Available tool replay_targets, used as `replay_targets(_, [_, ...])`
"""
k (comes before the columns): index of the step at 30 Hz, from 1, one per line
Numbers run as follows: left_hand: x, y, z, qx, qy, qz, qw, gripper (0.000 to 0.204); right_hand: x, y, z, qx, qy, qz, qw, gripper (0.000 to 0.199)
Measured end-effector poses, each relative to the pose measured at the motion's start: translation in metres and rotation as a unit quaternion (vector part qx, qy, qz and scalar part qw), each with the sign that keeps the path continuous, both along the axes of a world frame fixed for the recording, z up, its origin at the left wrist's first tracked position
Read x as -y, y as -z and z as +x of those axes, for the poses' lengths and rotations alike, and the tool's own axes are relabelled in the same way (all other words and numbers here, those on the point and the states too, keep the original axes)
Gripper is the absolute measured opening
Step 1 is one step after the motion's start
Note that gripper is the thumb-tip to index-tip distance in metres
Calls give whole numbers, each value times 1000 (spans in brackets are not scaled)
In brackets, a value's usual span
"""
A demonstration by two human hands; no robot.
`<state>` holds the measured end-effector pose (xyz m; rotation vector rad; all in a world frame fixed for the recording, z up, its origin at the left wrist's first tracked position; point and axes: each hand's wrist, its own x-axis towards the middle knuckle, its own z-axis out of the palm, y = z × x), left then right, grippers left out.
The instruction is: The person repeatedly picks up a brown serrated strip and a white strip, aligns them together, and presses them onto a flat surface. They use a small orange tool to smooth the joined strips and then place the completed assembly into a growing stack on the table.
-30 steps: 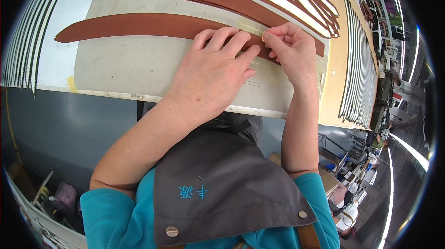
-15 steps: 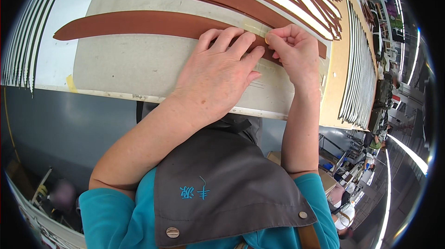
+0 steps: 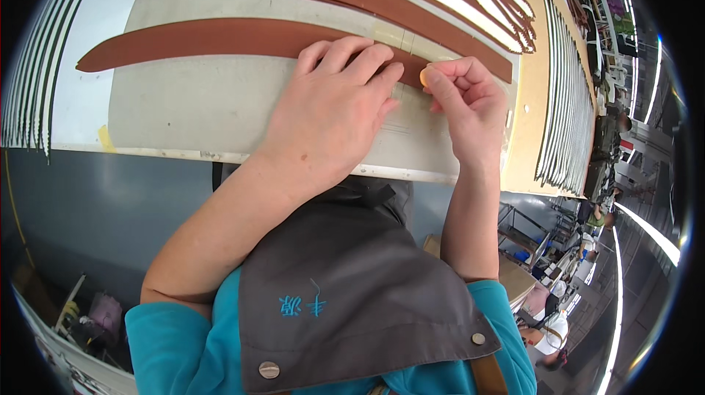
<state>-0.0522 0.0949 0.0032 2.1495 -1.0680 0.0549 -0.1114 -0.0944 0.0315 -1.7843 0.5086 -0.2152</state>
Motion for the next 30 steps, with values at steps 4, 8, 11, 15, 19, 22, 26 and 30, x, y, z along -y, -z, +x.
replay_targets(4, [1,3,1,14,-10,-11,1000,34,-4,4,-4,-19,-18,-38,999,6])
replay_targets(8, [1,2,1,15,-11,-13,1000,32,-6,3,-2,-50,-37,-61,996,7])
replay_targets(11, [1,1,1,12,-10,-16,1000,31,-6,6,-1,-45,-36,-70,996,7])
replay_targets(15, [1,2,2,15,-10,-14,1000,31,-8,4,1,-43,-36,-83,995,7])
replay_targets(19, [0,1,1,13,-9,-11,1000,32,-8,3,3,-61,-46,-107,991,7])
replay_targets(22, [1,0,1,9,-8,-10,1000,32,-6,0,5,-75,-52,-120,989,7])
replay_targets(26, [1,0,1,4,-6,-4,1000,32,-8,1,6,-70,-42,-106,991,7])
replay_targets(30, [1,0,1,8,-7,-6,1000,32,-5,-2,7,-84,-58,-127,987,8])
